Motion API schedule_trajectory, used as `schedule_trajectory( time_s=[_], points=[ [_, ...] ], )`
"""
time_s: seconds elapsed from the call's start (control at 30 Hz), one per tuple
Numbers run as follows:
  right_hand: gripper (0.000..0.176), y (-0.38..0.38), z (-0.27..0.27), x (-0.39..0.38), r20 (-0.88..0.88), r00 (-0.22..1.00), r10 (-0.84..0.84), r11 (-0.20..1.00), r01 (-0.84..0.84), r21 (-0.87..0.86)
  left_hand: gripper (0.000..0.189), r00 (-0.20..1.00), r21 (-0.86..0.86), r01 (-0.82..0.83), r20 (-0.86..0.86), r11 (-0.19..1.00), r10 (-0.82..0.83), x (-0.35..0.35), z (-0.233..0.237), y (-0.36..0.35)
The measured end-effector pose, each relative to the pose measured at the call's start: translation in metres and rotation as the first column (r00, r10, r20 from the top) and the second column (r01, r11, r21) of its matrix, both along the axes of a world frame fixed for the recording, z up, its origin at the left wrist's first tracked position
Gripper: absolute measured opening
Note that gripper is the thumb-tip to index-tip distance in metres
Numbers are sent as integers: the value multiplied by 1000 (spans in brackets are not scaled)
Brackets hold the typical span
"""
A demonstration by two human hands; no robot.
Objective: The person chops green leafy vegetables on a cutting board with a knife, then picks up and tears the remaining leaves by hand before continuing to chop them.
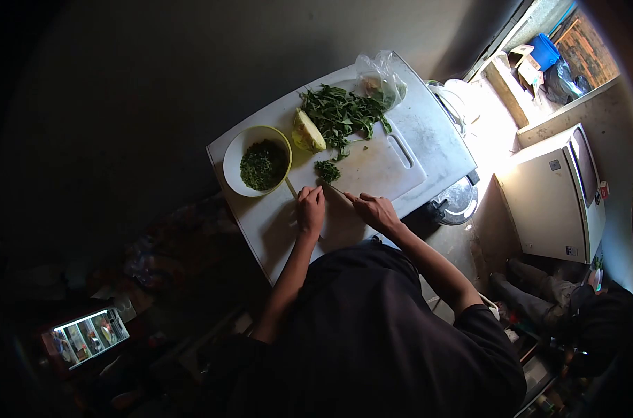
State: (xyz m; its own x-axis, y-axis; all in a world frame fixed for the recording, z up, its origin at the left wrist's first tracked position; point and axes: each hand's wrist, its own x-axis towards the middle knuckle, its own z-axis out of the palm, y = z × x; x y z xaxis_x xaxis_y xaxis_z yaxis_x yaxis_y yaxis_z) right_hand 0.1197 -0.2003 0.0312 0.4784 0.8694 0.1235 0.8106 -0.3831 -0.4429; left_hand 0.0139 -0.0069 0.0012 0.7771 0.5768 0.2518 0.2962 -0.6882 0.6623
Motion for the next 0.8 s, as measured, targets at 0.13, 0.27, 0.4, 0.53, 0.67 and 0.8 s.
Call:
schedule_trajectory(
  time_s=[0.13,0.27,0.4,0.53,0.67,0.8],
  points=[
    [49,1,1,-1,-7,1000,-15,999,15,34,15,1000,40,-10,20,999,9,7,1,2],
    [50,-2,1,-4,-23,999,-39,999,39,4,14,1000,32,-18,27,999,17,8,-3,3],
    [51,-4,7,-12,-52,997,-52,998,50,-29,13,1000,50,-23,20,999,22,9,-1,2],
    [54,-6,4,-13,-57,998,-21,998,18,-53,12,1000,8,-21,9,1000,21,8,-2,3],
    [55,-3,-2,-17,-51,998,-25,999,22,-49,12,999,27,-34,31,999,33,9,-3,2],
    [54,9,-7,-17,-75,997,-15,1000,13,-25,11,998,32,-33,53,999,32,9,-5,2]
  ],
)
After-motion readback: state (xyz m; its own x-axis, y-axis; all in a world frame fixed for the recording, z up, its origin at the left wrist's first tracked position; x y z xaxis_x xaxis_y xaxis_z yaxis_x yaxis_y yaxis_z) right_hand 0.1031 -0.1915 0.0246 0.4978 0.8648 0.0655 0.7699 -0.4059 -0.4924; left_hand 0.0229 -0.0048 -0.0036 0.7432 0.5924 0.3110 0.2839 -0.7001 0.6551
